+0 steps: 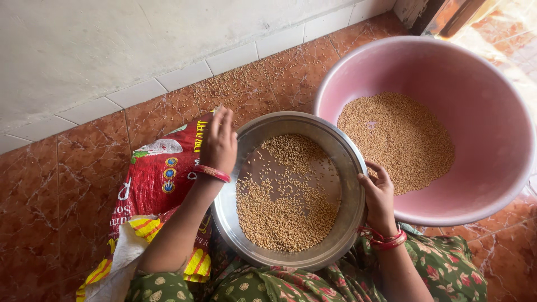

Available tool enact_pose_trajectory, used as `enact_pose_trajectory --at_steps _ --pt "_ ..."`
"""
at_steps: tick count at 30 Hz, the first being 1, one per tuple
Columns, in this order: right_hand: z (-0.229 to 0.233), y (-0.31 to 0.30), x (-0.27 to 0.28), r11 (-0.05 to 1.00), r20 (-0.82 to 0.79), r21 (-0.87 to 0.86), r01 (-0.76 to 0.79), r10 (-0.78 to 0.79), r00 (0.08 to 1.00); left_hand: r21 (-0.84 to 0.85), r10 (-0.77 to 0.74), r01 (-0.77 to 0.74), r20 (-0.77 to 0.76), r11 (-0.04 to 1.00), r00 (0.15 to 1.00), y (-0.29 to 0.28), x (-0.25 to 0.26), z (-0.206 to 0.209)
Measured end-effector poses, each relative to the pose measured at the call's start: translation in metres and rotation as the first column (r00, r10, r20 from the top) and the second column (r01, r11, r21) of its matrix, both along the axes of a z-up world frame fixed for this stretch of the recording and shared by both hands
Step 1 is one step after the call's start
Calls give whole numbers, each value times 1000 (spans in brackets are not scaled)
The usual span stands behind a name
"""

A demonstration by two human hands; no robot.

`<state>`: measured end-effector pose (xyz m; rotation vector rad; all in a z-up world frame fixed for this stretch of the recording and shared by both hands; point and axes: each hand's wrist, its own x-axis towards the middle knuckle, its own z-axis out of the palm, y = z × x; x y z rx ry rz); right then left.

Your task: The person sits on the floor and manually sorts grains in a metal tray, picking out unwanted items and transferring the sorted grains into a pink basin. The process is repetitive and involves careful hand manipulation of the grains.

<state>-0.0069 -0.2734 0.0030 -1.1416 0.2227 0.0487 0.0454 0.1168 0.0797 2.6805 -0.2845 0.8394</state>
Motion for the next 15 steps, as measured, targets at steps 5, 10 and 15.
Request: enact_pose_trajectory --at_steps 5,10,15 --pt "1 1 1 999 -14 -40 21 -22 1000 -58 -90 69 -524 996 847 -16 -16 -54" --pt "3 0 1 998 -34 -59 14 -16 999 8 -9 22 -720 1000 694 -9 -26 -64" --pt "4 1 1 1000 -24 -23 13 -13 1000 69 -1 73 -725 995 689 -10 -43 -46"
